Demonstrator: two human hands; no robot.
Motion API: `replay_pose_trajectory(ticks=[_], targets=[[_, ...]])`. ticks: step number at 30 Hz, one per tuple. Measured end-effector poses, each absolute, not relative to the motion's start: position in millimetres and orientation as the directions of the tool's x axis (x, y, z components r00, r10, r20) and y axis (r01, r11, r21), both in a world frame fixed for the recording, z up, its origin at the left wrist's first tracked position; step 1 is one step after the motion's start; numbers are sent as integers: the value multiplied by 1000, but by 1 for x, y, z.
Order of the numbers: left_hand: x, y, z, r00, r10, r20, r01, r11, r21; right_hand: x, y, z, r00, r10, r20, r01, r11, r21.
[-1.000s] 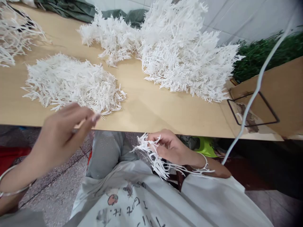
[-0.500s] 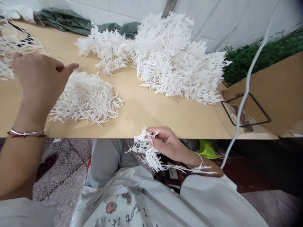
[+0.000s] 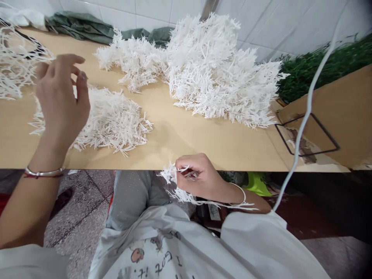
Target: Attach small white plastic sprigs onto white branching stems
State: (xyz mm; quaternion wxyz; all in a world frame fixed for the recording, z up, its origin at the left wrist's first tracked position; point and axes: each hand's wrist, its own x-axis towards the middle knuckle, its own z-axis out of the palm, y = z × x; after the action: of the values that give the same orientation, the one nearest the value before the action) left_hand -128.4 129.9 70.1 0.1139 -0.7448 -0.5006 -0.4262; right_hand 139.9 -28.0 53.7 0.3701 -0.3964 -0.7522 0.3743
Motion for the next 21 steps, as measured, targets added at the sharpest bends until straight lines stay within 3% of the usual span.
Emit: replay_pose_trajectory(ticks=[2,4,6,8,10,15,18,21], targets=[[-113,101,74,176,607,775,759,-585,286,138,-28,54,-414,854,315,385,478,-790],[-97,67,79,390,589,708,579,-755,309,137,-28,54,-431,834,344,436,527,-730],[-82,36,81,646,425,633,375,-900,221,136,-28,54,-448,821,354,475,554,-684],[-71,15,79,743,324,586,353,-933,69,134,-28,53,-456,809,370,495,576,-651],[-64,5,74,811,308,498,338,-941,31,133,-29,52,-449,808,381,509,582,-634],[-65,-1,66,899,322,297,231,-925,302,137,-32,53,-528,818,227,460,500,-734],[-71,-5,73,910,372,181,232,-821,521,141,-35,58,-597,797,93,402,397,-825],[-69,-8,81,923,380,55,233,-669,705,142,-37,61,-725,689,-2,286,298,-910]])
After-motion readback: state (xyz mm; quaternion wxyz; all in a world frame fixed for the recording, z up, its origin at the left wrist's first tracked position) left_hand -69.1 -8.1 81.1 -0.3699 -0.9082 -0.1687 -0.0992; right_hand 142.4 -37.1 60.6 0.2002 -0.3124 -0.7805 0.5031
